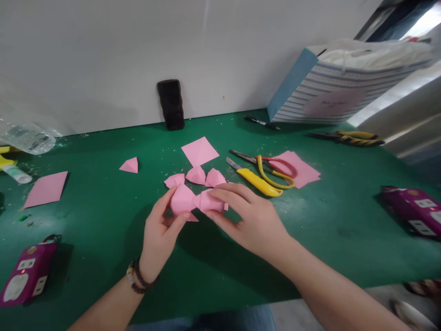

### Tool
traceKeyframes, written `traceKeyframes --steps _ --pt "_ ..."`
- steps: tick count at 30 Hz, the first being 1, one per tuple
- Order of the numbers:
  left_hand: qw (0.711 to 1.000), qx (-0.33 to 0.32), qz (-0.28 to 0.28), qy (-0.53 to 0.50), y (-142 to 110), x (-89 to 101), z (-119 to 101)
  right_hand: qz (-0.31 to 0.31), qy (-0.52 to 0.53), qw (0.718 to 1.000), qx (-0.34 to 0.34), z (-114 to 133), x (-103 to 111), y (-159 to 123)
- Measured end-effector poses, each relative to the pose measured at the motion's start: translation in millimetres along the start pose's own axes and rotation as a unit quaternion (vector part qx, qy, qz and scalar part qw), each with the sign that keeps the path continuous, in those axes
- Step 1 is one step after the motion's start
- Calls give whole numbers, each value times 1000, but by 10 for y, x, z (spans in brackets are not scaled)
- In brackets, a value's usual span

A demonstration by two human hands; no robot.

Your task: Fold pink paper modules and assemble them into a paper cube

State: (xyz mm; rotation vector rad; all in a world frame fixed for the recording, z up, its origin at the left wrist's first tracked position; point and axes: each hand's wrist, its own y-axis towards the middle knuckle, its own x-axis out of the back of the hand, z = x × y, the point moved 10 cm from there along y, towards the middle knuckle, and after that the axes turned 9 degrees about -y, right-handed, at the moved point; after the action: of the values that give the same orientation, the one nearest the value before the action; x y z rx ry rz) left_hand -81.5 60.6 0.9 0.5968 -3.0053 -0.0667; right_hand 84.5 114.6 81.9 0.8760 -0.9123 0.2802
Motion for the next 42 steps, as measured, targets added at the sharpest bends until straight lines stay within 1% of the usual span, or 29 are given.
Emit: traceKeyframes --steps 5,8,14,16,24,27,31,34,39,42 --pt "1000 4 11 -11 -9 -37 6 -24 -9 1000 14 51 3 -4" --pt "1000 9 15 -15 -12 -42 28 -21 -14 999 26 77 -36 -29" --pt "998 31 57 -27 -22 -116 78 -11 3 999 31 61 -71 -37" --pt "997 39 63 -19 -25 -119 98 -10 9 1000 28 51 -75 -33" --pt "997 39 58 27 -17 -99 116 -28 3 999 34 81 -107 -58" --pt "997 37 61 12 -21 -119 106 -24 5 999 22 59 -117 -51" --pt "995 62 58 -44 -40 -132 141 -24 13 999 17 50 -104 -41" --pt "997 52 46 -31 -39 -108 129 -16 30 999 34 91 -113 -41" --pt "998 34 57 -1 -34 -143 120 -4 44 998 39 116 -140 -49" --pt "998 38 58 3 -36 -159 139 -5 47 998 38 121 -155 -54"
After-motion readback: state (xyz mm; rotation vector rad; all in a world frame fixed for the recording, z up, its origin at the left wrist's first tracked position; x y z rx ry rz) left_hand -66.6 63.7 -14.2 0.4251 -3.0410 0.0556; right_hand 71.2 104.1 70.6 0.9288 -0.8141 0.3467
